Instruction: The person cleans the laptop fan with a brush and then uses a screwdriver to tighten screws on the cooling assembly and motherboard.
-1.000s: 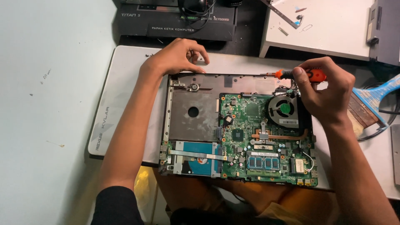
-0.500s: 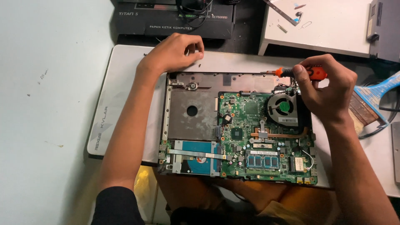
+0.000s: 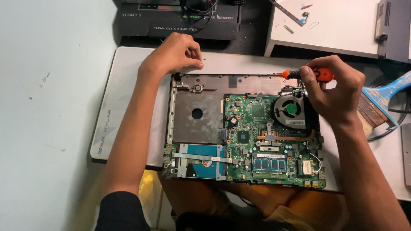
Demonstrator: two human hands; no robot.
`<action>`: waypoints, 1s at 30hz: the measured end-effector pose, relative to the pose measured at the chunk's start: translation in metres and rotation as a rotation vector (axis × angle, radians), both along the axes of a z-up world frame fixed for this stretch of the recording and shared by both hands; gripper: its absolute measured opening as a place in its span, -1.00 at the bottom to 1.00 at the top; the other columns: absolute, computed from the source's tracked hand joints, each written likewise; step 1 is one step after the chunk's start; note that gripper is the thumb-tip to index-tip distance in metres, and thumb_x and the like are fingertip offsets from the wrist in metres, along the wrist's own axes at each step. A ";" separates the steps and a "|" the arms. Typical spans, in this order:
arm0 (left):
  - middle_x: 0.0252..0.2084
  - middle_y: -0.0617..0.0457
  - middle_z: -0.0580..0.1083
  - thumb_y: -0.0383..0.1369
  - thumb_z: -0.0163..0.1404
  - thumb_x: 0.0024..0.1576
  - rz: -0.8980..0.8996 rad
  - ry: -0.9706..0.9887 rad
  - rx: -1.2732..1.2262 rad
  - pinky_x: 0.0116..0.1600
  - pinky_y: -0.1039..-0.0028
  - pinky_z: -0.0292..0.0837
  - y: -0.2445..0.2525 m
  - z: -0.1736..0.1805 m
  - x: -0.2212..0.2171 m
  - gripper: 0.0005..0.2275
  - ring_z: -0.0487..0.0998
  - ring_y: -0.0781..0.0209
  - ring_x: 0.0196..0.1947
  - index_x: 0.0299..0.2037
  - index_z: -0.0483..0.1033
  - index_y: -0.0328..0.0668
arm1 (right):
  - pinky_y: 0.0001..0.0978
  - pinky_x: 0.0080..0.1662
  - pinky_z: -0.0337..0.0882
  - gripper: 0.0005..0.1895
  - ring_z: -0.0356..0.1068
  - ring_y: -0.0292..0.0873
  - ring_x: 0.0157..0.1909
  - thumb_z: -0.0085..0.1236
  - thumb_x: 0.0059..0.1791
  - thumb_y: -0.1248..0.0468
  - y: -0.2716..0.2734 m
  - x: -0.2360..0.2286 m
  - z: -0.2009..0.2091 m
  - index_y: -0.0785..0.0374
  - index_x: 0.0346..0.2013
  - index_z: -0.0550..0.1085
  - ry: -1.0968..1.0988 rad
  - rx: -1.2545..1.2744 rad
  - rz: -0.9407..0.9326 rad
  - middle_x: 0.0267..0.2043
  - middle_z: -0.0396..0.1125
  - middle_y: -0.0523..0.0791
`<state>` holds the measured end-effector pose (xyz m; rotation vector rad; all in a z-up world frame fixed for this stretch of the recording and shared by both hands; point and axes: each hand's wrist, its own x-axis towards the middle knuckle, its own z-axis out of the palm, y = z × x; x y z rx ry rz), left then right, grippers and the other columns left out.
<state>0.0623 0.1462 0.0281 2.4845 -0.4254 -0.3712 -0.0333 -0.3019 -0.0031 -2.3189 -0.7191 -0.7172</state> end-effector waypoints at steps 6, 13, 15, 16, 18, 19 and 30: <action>-0.05 0.13 0.56 -0.33 0.28 0.35 -0.016 -0.010 0.028 -0.09 0.28 0.47 0.001 -0.001 0.002 -0.94 0.59 0.23 -0.16 -0.15 0.80 -0.02 | -0.15 -0.09 0.42 -0.82 0.48 0.00 -0.20 0.41 0.49 0.37 -0.003 -0.003 0.001 0.49 0.12 0.64 0.019 -0.004 -0.070 -0.11 0.56 0.09; -0.08 -0.04 0.63 -0.37 0.26 0.45 -0.203 -0.243 -0.073 -0.04 0.16 0.50 -0.002 -0.018 0.014 -0.91 0.67 0.06 -0.11 -0.02 0.81 -0.16 | -0.15 -0.10 0.43 -0.84 0.49 -0.01 -0.20 0.41 0.46 0.42 -0.014 0.006 0.014 0.49 0.06 0.63 -0.044 0.063 -0.138 -0.14 0.55 0.08; -0.04 0.01 0.65 -0.34 0.28 0.43 -0.091 -0.128 -0.036 0.01 0.21 0.54 -0.006 -0.010 0.005 -0.92 0.66 0.13 -0.08 -0.03 0.81 -0.12 | -0.17 -0.11 0.42 -0.85 0.47 -0.02 -0.21 0.39 0.43 0.41 -0.018 0.007 0.012 0.46 0.03 0.61 -0.046 0.095 -0.131 -0.18 0.51 0.05; -0.04 0.01 0.65 -0.34 0.28 0.43 -0.107 -0.126 -0.041 0.01 0.21 0.54 -0.007 -0.009 0.004 -0.92 0.66 0.13 -0.08 -0.03 0.81 -0.12 | -0.17 -0.11 0.42 -0.85 0.47 -0.02 -0.21 0.39 0.43 0.41 -0.019 0.008 0.014 0.46 0.03 0.61 -0.045 0.090 -0.147 -0.18 0.51 0.05; -0.06 0.05 0.65 -0.33 0.30 0.42 -0.065 -0.103 -0.043 0.02 0.26 0.51 -0.007 -0.007 0.002 -0.92 0.65 0.17 -0.10 -0.04 0.83 -0.09 | -0.19 -0.11 0.43 -0.82 0.48 -0.04 -0.22 0.34 0.42 0.37 -0.020 0.008 0.017 0.46 0.01 0.60 -0.058 0.134 -0.147 -0.17 0.54 0.05; -0.06 0.05 0.65 -0.33 0.30 0.42 -0.079 -0.097 -0.048 0.02 0.26 0.51 -0.008 -0.004 0.000 -0.92 0.65 0.17 -0.10 -0.04 0.83 -0.09 | -0.19 -0.11 0.43 -0.82 0.48 -0.04 -0.22 0.34 0.42 0.37 -0.020 0.006 0.020 0.46 0.01 0.60 -0.054 0.129 -0.161 -0.17 0.54 0.05; -0.04 -0.11 0.66 -0.30 0.32 0.43 -0.482 -0.534 -0.355 0.09 0.35 0.60 -0.099 0.022 -0.053 -0.79 0.62 0.06 -0.03 0.09 0.73 -0.29 | -0.31 -0.30 0.23 -0.76 0.23 -0.13 -0.34 0.18 0.37 0.24 -0.020 0.010 0.029 0.40 0.08 0.42 -0.091 0.340 -0.224 0.01 0.36 0.06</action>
